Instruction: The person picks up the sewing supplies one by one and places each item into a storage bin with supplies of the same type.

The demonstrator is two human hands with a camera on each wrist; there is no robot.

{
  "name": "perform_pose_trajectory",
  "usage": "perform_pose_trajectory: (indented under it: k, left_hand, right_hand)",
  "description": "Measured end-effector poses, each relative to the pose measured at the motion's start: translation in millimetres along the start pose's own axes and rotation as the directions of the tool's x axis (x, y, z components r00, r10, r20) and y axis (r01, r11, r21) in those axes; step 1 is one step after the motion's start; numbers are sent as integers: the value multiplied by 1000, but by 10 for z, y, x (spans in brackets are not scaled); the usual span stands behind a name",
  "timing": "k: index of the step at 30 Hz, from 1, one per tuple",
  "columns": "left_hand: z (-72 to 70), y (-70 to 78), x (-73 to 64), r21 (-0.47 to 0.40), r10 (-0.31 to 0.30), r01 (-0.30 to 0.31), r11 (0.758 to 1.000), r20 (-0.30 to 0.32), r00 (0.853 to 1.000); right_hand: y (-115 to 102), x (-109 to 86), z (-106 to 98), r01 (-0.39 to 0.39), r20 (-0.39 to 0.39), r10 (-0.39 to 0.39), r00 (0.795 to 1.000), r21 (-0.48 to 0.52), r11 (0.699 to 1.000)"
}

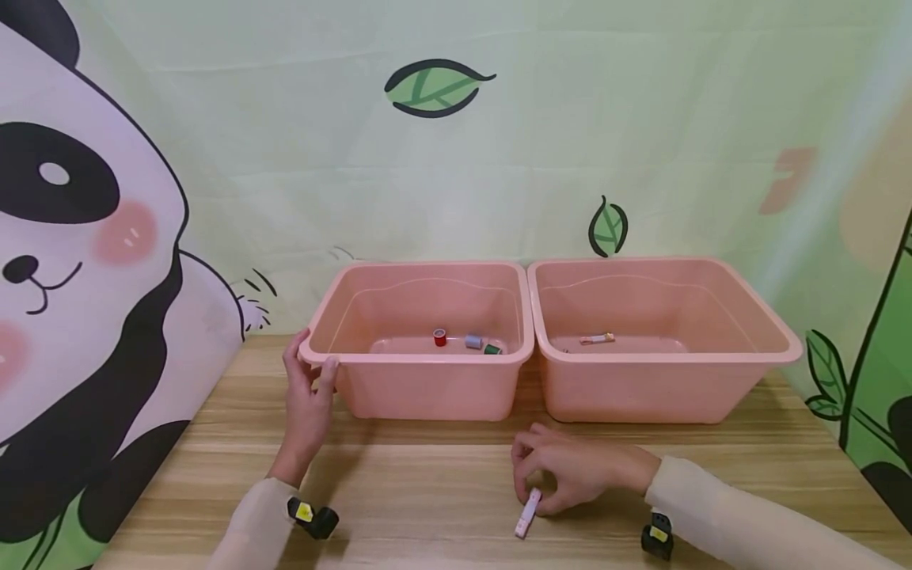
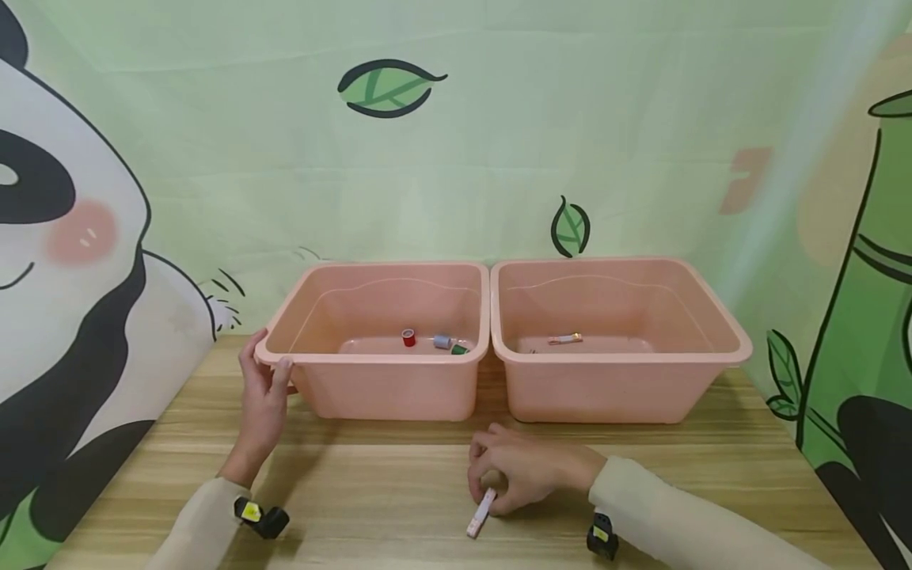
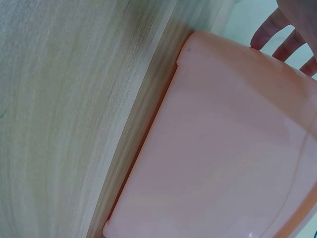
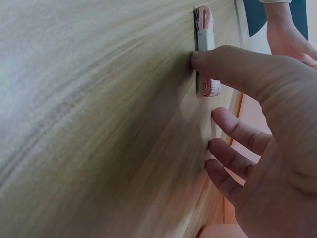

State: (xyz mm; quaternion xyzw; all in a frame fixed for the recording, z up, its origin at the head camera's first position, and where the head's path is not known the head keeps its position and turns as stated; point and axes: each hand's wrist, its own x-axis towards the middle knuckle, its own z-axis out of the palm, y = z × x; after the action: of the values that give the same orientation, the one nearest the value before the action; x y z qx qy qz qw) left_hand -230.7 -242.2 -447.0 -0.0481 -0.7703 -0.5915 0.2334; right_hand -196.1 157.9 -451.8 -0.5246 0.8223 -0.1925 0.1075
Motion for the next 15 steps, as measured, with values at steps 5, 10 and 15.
perform_pose_trajectory:
  k: [5, 10, 15]
  left_hand:
    - [1, -8, 0, 8, -5, 5, 1000, -3, 1000]
    - [1, 9, 1, 4, 2, -2, 1000, 1, 1000]
    - [1, 29, -1, -5, 3, -3, 1000, 3, 1000]
  right_hand:
    - [-4, -7, -2, 8, -5, -8, 1000, 3, 1000]
    - [-12, -10, -7, 17, -11, -17, 1000, -12, 1000]
    - [-16, -10, -10, 17, -12, -17, 1000, -20, 1000]
